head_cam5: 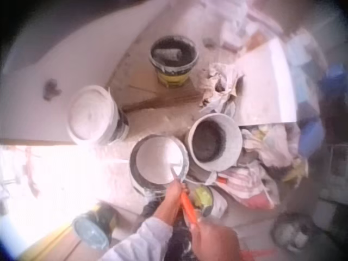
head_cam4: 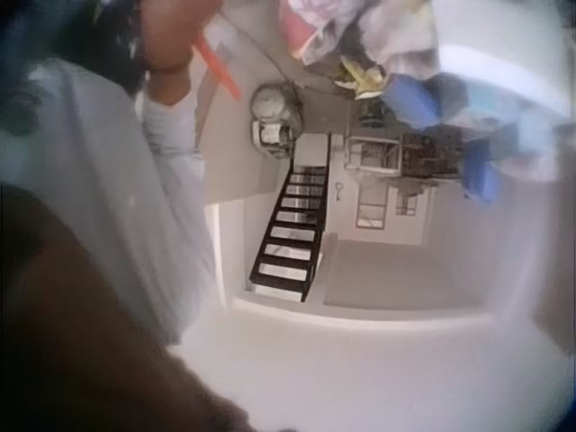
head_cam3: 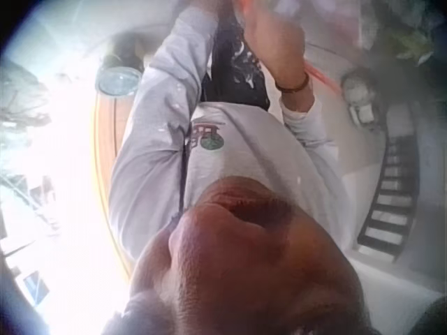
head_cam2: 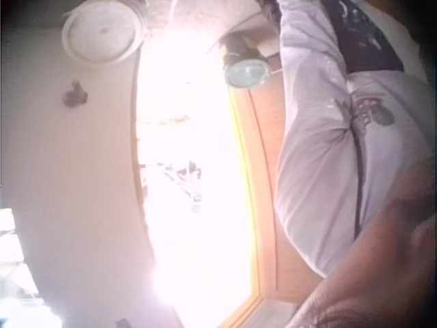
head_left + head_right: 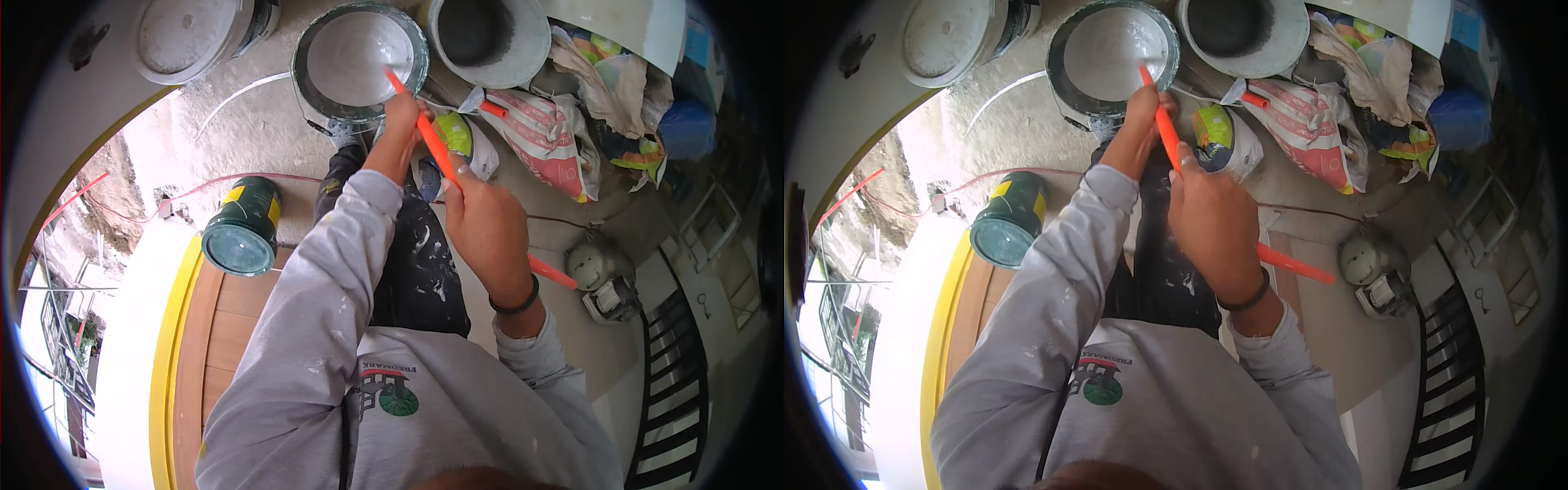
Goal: The person pours white liquid from one bucket into another, then uses a scraper to scoop cement-like powder from a bag into a bucket before stirring the mixture with a long orange tool.
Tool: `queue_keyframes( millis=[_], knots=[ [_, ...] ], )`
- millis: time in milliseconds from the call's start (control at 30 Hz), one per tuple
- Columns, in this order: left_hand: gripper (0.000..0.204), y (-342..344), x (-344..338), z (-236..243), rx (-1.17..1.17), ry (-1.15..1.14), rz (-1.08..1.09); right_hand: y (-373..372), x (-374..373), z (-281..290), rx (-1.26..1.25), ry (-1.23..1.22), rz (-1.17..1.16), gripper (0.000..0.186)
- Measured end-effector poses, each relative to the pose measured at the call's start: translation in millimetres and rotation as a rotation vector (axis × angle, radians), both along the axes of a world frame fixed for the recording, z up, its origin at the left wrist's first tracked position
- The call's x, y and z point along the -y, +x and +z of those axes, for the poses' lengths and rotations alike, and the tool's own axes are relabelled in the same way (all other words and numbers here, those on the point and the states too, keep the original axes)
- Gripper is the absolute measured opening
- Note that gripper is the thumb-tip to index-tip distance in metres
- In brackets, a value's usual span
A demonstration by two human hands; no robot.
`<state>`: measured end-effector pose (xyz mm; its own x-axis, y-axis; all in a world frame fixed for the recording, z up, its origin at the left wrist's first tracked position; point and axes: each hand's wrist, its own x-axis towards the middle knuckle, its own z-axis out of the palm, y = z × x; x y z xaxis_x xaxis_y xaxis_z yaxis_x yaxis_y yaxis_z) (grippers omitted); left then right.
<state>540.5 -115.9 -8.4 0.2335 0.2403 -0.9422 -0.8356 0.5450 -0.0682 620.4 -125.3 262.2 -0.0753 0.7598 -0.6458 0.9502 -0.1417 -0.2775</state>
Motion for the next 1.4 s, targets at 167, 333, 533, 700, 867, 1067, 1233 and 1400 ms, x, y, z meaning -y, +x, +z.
queue_keyframes(
  millis=[167, 333, 533, 700, 867, 1067, 1233, 1400],
  knots=[
    [0.011, -49, -3, -34, -0.183, 0.078, 0.105, -16, 3, -24, -0.118, -0.057, 0.002, 0.037],
    [0.014, -45, 51, -14, -0.171, -0.080, 0.085, -18, 23, -9, -0.102, -0.228, 0.020, 0.037],
    [0.013, 5, -6, -20, -0.139, 0.061, -0.075, -1, 11, -8, 0.036, -0.073, -0.052, 0.037],
    [0.015, -50, 4, -19, -0.444, 0.149, -0.027, -13, 5, -24, -0.182, -0.078, -0.017, 0.038],
    [0.018, -23, 33, -12, -0.216, -0.112, 0.053, -8, 12, 0, -0.049, -0.173, 0.005, 0.039],
    [0.015, -26, -6, -20, -0.125, 0.142, -0.004, -13, 2, -18, -0.046, -0.049, -0.048, 0.037],
    [0.012, -41, 23, -7, -0.394, -0.044, 0.084, -15, 11, -13, -0.138, -0.137, 0.013, 0.036],
    [0.012, -12, 16, -11, -0.172, -0.037, -0.011, -2, 7, -3, 0.004, -0.129, -0.028, 0.036]
  ],
)
